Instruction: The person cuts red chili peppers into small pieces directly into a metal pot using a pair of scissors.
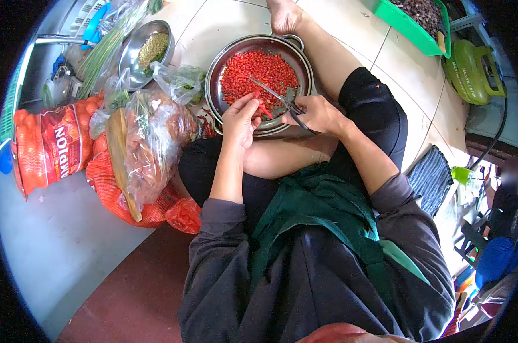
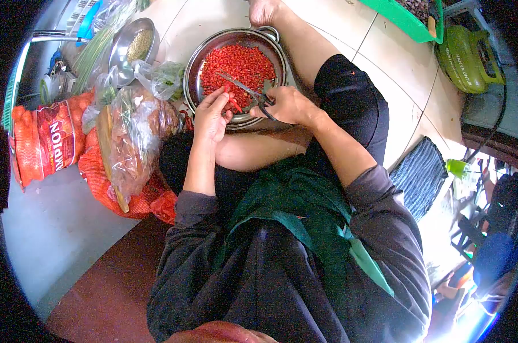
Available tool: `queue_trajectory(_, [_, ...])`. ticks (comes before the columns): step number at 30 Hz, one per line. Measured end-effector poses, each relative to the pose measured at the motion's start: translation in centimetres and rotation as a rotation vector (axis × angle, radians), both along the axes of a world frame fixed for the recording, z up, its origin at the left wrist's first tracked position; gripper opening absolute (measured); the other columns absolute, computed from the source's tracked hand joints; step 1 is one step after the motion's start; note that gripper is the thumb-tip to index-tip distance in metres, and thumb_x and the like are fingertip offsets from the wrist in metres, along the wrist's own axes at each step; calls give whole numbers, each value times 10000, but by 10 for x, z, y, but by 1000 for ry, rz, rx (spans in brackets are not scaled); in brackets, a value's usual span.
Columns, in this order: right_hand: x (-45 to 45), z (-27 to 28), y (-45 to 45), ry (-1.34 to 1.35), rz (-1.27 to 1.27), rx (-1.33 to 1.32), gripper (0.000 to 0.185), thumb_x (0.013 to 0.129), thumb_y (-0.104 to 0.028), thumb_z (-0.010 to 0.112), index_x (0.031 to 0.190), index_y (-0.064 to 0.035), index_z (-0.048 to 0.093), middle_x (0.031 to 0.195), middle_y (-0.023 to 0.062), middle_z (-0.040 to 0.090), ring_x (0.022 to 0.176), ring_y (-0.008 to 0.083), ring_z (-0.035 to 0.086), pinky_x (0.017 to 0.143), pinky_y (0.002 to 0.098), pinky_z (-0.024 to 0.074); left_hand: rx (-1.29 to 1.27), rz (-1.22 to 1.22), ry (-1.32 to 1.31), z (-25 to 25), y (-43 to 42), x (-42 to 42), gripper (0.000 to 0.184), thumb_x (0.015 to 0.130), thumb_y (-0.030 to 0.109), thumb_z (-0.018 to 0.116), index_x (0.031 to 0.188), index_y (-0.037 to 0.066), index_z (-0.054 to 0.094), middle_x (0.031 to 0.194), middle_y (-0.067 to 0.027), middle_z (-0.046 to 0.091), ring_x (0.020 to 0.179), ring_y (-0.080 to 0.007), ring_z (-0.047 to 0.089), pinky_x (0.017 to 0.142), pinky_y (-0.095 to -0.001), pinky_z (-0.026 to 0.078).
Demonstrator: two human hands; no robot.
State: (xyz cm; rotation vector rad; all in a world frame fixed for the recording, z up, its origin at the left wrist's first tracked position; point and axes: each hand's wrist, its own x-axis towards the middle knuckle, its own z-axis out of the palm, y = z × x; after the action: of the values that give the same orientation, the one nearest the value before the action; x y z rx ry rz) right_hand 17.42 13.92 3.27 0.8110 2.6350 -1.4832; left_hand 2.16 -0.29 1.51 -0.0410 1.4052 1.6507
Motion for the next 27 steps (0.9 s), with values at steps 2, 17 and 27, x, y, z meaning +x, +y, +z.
queue_trajectory(2, [0,-1,1,-35,-3,-9,526,712,-465,721,703,43,583,531,130,469,535,141,426,504,357,368,1,-15,8,-2,-1,0,213,844,110,625,1052,72,600,893,-41,650,697,-86,574,534,-200,431])
queue_trajectory(17, [0,2,2,-159,69,-31,582,692,-554,670,753,23,629,709,222,608,706,333,616,668,404,463,33,52,-42,-4,-2,-3,226,842,104,625,1062,59,597,869,-32,644,690,-81,582,527,-184,444])
queue_trajectory(27, [0,-4,2,-32,27,4,492,741,-431,698,747,51,600,577,182,518,542,178,468,545,372,410,-15,18,-44,1,1,2,232,839,104,629,1061,56,583,878,-47,642,699,-93,587,532,-196,448])
